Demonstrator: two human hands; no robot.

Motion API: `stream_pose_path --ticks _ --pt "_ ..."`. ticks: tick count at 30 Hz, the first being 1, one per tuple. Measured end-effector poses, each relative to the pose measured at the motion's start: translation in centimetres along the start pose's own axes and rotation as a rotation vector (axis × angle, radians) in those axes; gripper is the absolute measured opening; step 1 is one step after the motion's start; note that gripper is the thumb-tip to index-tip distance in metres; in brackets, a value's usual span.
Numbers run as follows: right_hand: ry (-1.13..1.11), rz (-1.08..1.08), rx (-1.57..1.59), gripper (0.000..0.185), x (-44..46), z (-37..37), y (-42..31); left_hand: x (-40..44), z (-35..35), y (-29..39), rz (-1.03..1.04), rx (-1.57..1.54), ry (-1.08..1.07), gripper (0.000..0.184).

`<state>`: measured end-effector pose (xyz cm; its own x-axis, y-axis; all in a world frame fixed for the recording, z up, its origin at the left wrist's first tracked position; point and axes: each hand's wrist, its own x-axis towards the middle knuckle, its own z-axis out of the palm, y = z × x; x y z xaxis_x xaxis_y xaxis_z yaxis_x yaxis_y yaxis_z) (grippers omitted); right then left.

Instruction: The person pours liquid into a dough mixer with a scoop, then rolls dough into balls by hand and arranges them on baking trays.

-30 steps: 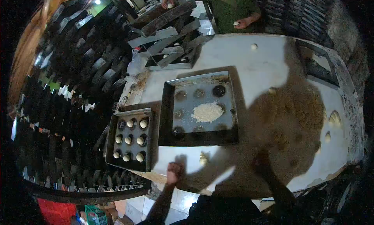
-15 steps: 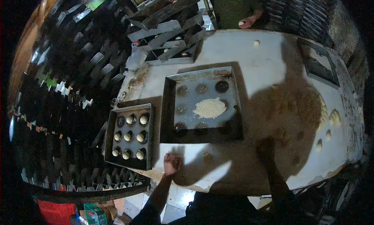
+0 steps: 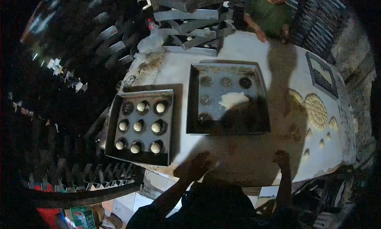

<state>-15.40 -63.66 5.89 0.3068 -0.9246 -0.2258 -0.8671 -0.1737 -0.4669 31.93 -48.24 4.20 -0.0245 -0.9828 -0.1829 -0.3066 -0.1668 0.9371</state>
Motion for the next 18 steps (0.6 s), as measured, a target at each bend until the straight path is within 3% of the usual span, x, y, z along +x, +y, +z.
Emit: stream_pose_path --ticks 2,3,4,5,6,8,9,10,12,13,15,16,18 --pt "0.138 0.08 0.261 0.03 -1.5 -0.2 -9.4 1.7 -1.6 1.4 -0.11 -0.03 -0.005 0.029" --pt "0.217 0.036 0.3 0.029 -2.1 -0.2 -13.7 1.7 -3.0 5.6 -0.037 0.193 0.005 0.03" --pt "0.347 -0.128 0.201 0.029 -2.4 0.1 -16.5 1.7 -4.4 9.7 0.033 0.419 0.031 0.031" --pt "0.491 -0.277 0.081 0.029 -2.6 0.3 -19.3 1.9 -5.1 11.0 0.035 0.356 0.025 0.034" --pt "0.48 -0.129 0.143 0.023 -2.8 0.1 -22.1 2.1 -5.7 12.3 0.037 0.292 0.019 0.038" --pt "0.454 -0.189 0.091 0.032 -2.2 3.1 -20.8 3.1 -3.3 7.1 -0.015 0.214 0.084 0.049" --pt "0.456 -0.211 0.053 0.03 -3.1 3.4 -21.5 3.9 -2.3 3.6 0.141 0.364 0.15 0.054" --pt "0.472 -0.244 0.009 0.029 -3.4 3.3 -22.1 4.0 -2.0 2.8 0.171 0.348 0.097 0.054" --pt "0.387 -0.083 0.045 0.039 -3.1 6.7 -18.0 3.8 -1.1 1.8 0.324 0.839 0.273 0.058" --pt "0.391 -0.057 0.029 0.039 -2.7 8.4 -16.6 3.9 -1.1 1.4 0.336 0.819 0.251 0.058" --pt "0.132 -0.082 -0.507 0.024 -1.2 10.6 -15.7 4.4 -1.6 2.2 0.202 0.497 0.206 0.064" --pt "0.144 -0.072 -0.504 0.024 -1.4 10.3 -15.3 4.6 -1.6 3.6 0.122 0.338 0.199 0.065" --pt "0.48 -0.434 -0.212 0.024 -2.2 8.1 -16.7 3.9 -1.4 3.4 0.087 0.279 0.212 0.064"
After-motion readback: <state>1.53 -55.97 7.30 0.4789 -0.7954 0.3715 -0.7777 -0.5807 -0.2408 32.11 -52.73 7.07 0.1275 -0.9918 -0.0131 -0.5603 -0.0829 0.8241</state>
